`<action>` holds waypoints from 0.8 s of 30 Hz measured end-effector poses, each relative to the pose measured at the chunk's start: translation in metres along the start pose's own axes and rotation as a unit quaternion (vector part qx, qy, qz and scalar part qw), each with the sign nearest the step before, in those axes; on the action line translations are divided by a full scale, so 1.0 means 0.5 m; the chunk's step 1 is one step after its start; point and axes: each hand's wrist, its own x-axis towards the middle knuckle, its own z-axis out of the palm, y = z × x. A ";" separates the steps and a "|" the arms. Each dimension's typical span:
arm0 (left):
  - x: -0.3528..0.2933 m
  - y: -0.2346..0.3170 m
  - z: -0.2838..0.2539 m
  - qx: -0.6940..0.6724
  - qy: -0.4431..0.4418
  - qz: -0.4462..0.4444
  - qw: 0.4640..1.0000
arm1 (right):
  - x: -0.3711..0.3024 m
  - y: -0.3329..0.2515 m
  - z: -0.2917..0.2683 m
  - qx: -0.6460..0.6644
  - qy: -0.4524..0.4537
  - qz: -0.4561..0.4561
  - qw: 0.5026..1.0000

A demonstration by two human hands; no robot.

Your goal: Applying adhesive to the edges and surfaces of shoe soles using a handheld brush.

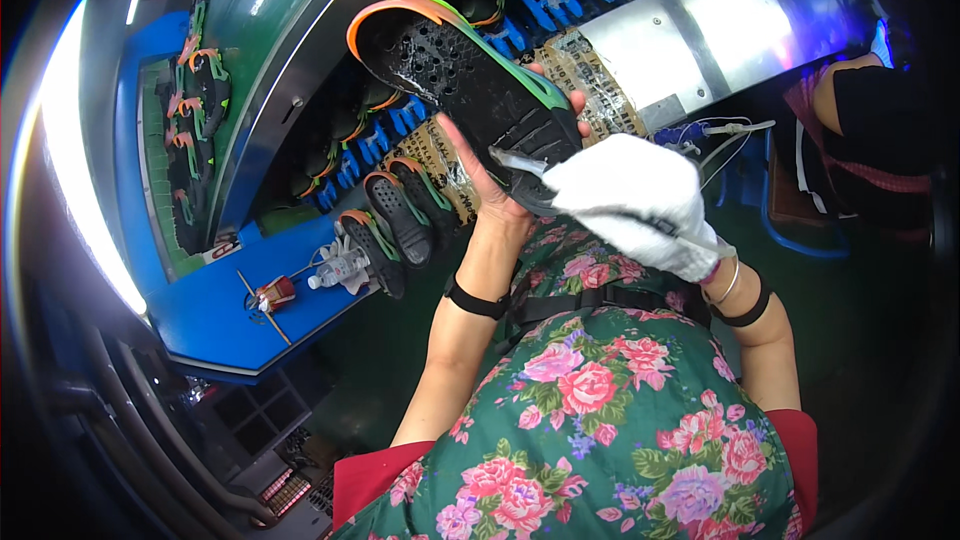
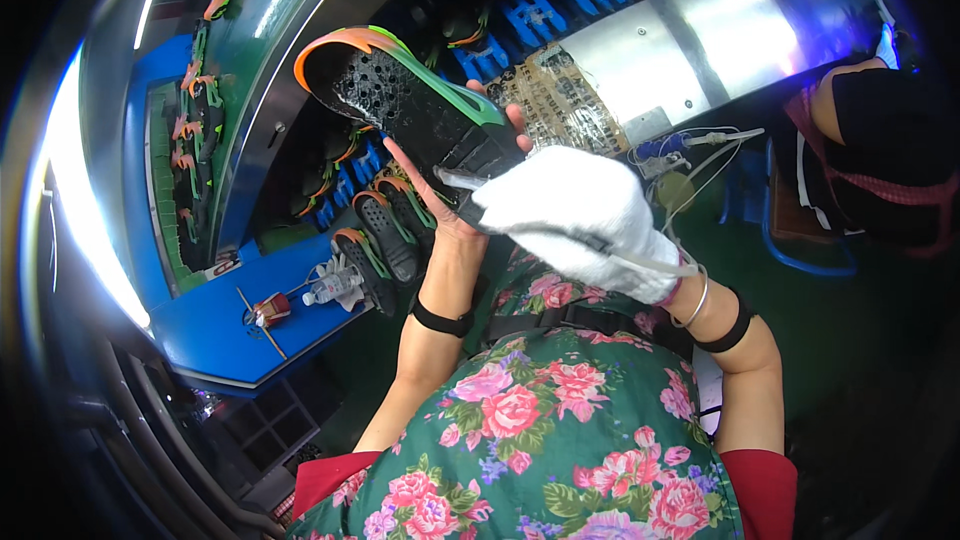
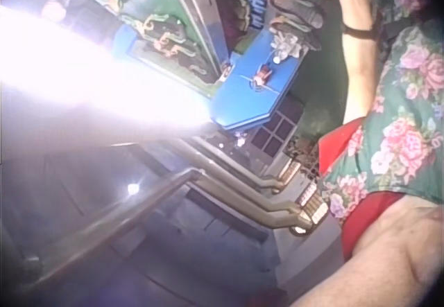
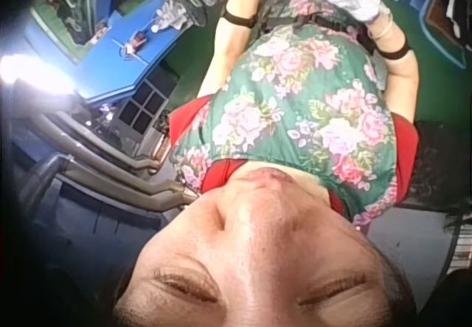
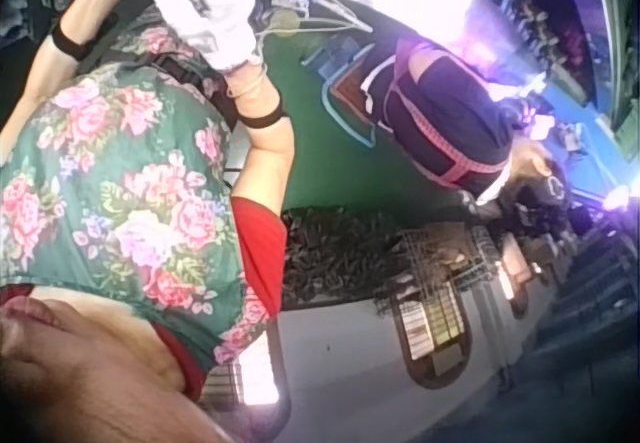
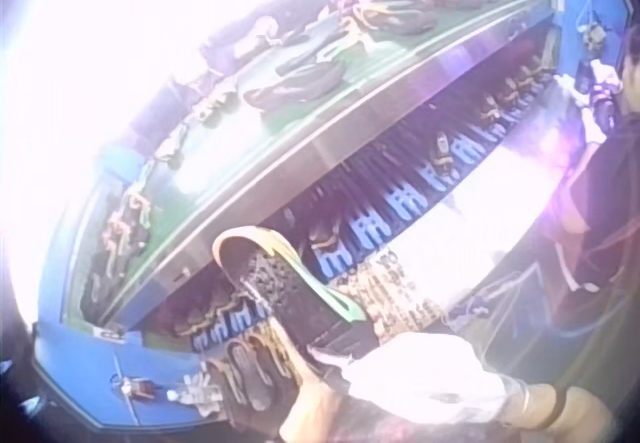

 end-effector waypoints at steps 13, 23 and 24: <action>0.021 0.020 -0.012 0.000 -0.039 -0.081 0.996 | -0.012 0.005 -0.019 -0.071 -0.113 -0.116 0.984; 0.031 0.033 -0.004 0.002 -0.054 -0.132 0.990 | -0.016 0.008 -0.046 -0.029 -0.095 -0.035 0.994; 0.030 0.036 -0.003 0.017 -0.012 -0.156 0.988 | -0.019 0.008 -0.034 -0.059 -0.111 -0.069 0.990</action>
